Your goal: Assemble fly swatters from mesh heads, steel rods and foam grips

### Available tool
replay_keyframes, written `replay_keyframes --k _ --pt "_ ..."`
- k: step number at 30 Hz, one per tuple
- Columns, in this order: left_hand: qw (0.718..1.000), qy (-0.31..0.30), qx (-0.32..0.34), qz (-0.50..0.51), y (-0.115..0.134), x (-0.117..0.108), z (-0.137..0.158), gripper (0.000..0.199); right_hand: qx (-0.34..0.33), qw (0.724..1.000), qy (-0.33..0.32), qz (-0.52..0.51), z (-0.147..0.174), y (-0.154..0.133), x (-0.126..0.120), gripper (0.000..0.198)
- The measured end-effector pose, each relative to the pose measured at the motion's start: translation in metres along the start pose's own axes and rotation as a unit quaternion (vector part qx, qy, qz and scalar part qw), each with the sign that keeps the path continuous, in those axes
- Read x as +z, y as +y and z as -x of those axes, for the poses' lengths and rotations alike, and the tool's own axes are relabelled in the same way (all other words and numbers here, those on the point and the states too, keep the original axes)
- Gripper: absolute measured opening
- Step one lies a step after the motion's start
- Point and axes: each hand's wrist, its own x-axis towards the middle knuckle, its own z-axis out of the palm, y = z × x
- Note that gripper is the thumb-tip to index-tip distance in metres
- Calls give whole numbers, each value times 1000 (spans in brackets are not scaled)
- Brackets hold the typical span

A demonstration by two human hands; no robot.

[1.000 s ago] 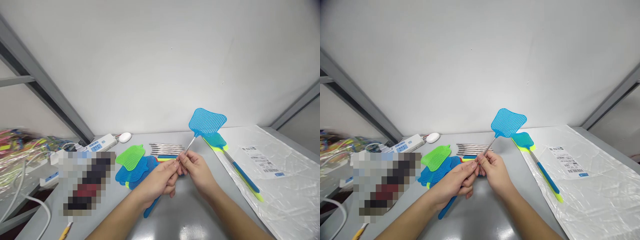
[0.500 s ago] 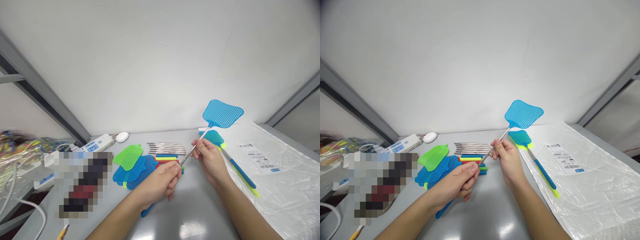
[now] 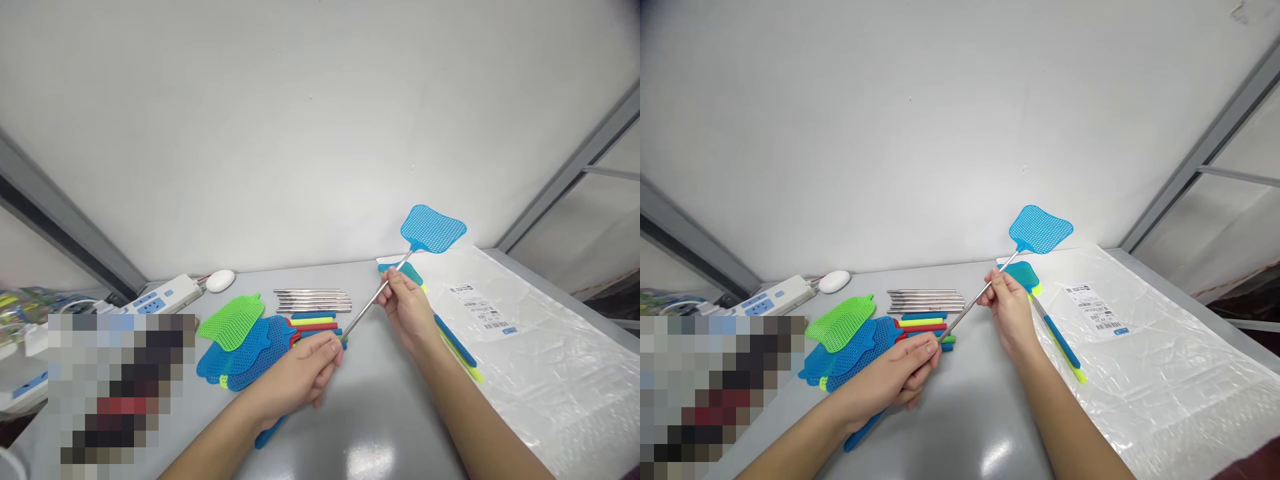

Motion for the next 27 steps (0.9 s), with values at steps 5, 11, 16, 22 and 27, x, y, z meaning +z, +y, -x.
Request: replay_keyframes --k 5,11,16,22,27 --pt "1000 9 4 -7 0 -4 1 36 0 999 -30 25 9 11 9 33" --pt "1000 13 4 -25 1 -6 0 37 -20 999 -13 37 4 -3 2 32" --pt "999 31 11 -42 2 -4 1 37 -10 1000 6 17 3 1 2 31" --pt "997 49 46 -44 8 -11 7 36 54 978 -176 96 27 27 26 30" --pt "995 24 61 -80 11 -20 9 36 49 976 -190 93 40 32 39 29"
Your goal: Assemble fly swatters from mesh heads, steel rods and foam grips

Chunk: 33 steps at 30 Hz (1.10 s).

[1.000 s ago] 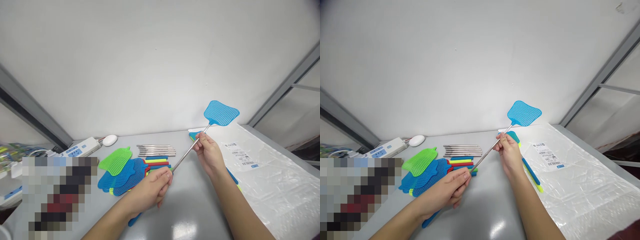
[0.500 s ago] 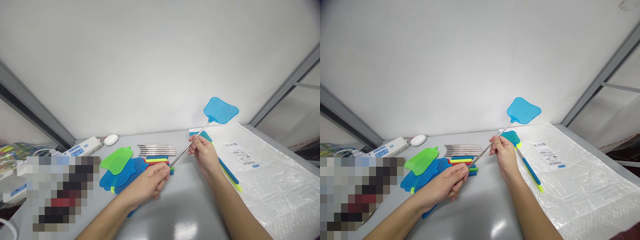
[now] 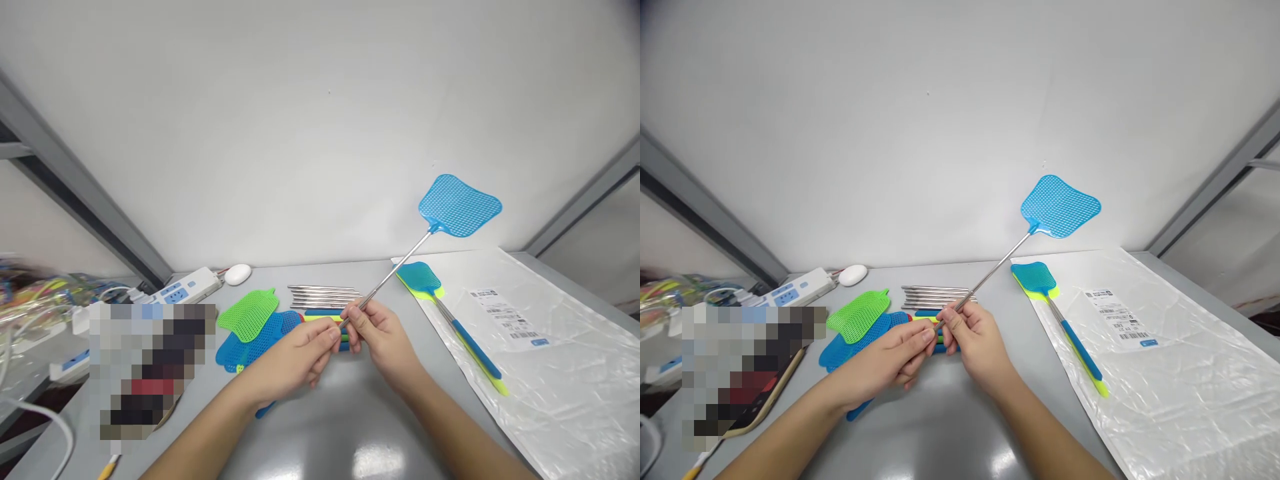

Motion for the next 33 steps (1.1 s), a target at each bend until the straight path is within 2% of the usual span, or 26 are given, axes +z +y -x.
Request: replay_keyframes --k 8,17,23,27,33 --pt "998 -40 19 -42 3 -8 3 35 -37 999 19 7 4 -9 -4 26" --pt "996 -63 3 -58 3 -14 5 38 -85 990 107 -35 2 -23 -30 22" --pt "991 -57 11 -123 8 -19 8 39 -97 982 140 -76 1 -30 -36 21" --pt "986 -66 5 -152 12 -24 10 40 -120 970 193 -91 2 -37 -46 21" --pt "971 -24 -25 -237 20 -27 19 40 -131 946 268 -125 -1 -41 -62 19"
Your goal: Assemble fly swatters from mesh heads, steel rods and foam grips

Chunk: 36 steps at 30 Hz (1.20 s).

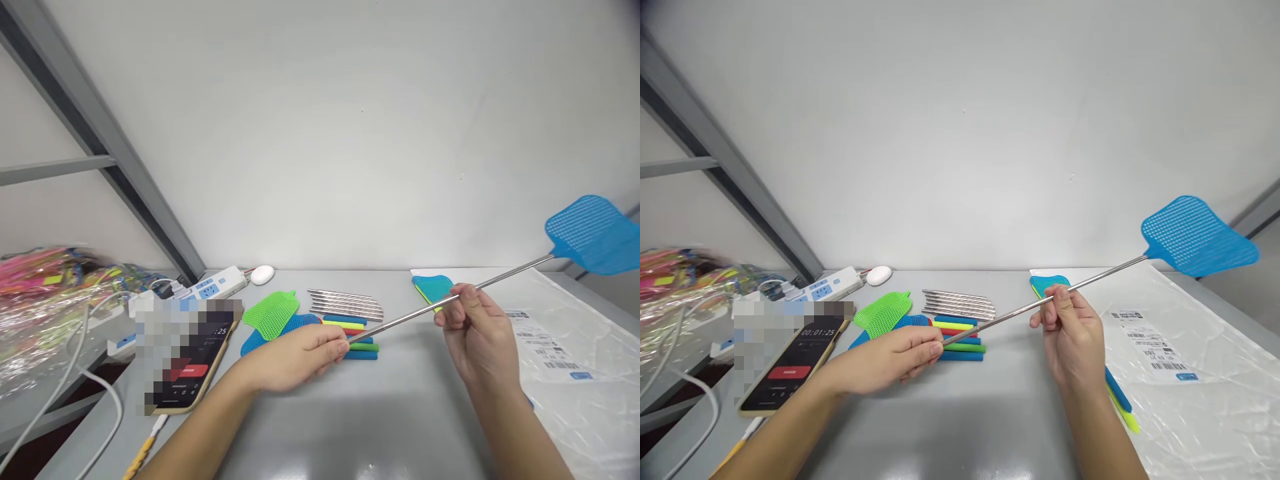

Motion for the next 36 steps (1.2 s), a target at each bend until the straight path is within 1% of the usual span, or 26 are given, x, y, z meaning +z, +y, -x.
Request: replay_keyframes --k 2,4,6,8,9,11,14,16,18,20,23,25,28,30,32,33,35,36 --pt "999 31 10 -30 2 1 1 39 17 1000 16 -17 2 8 3 20" --pt "996 64 24 -50 2 4 0 38 42 999 11 -18 11 20 10 23" --pt "995 78 37 -59 1 8 -2 37 85 995 -41 15 25 34 18 30" --pt "994 76 49 -67 0 12 -4 37 130 983 -118 53 42 44 25 33" --pt "994 71 53 -71 -1 13 -4 37 144 978 -141 59 50 47 27 34" --pt "994 60 53 -77 0 15 -3 37 147 976 -147 59 63 47 27 36" --pt "995 23 56 -85 2 14 0 36 122 986 -99 63 76 40 17 32" --pt "994 -8 57 -90 3 12 3 36 121 989 -62 53 80 33 6 29" --pt "993 -28 51 -100 1 9 6 37 124 992 -19 28 79 25 -7 27" --pt "992 -35 40 -115 -2 7 8 38 112 993 33 3 74 16 -20 26" --pt "990 -38 28 -130 -6 2 13 38 81 992 99 -21 60 1 -39 26" --pt "991 -38 17 -127 -7 -2 17 38 61 991 116 -30 53 -8 -46 27" --pt "994 -9 13 -110 -5 -7 21 36 23 991 128 -28 49 -12 -48 28" --pt "994 25 28 -105 -3 -7 22 36 7 990 140 -8 53 -5 -42 28" --pt "992 52 45 -108 -2 -3 21 37 30 992 123 32 62 7 -32 29" --pt "991 61 52 -111 -2 1 20 38 56 992 96 53 67 14 -26 30" --pt "988 73 65 -117 -2 9 17 38 118 990 8 78 79 26 -14 32" --pt "987 75 68 -121 -1 12 15 38 128 989 -17 69 85 31 -8 34"
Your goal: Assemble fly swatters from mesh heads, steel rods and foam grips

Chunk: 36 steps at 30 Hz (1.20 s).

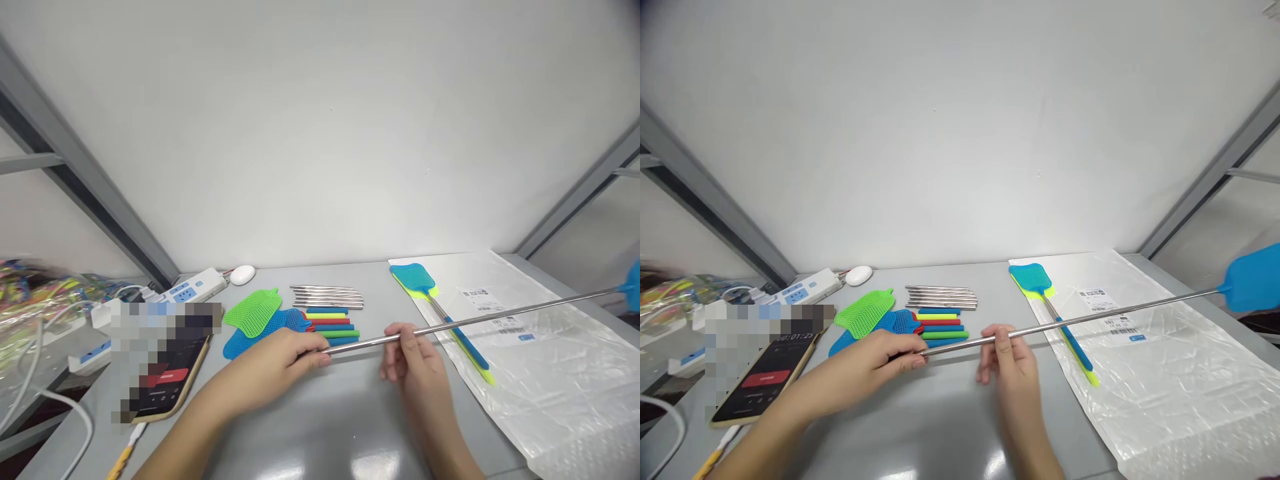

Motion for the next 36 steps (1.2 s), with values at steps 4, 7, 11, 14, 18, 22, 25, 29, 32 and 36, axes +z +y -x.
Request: replay_keyframes --k 4,7,11,14,18,22,25,29,32,36 --pt "1000 -15 -6 -20 5 1 1 39 -32 999 9 -8 12 -1 9 34" --pt "999 -33 -22 -34 5 -8 12 39 -66 996 48 -34 15 -19 3 29" --pt "997 -10 -68 -34 -7 -13 35 35 -84 994 58 -27 8 -42 -4 29" --pt "996 26 -77 -38 -22 -11 45 32 -57 998 24 -14 -2 -45 -1 29" --pt "983 154 -77 -67 -44 -16 50 24 -27 998 37 -34 -13 -38 -1 27" --pt "942 330 -51 -45 -65 -30 60 18 -18 996 78 -35 -17 -30 -16 28" --pt "879 477 -13 3 -71 -34 66 19 -5 995 92 -37 -19 -26 -27 28" --pt "797 598 -10 82 -65 -28 65 25 23 995 70 -62 -17 -20 -29 26" --pt "758 614 19 221 -59 -22 58 28 37 996 51 -60 -14 -16 -27 27" --pt "692 581 50 425 -55 -10 49 38 17 998 50 -25 -11 -11 -24 30"
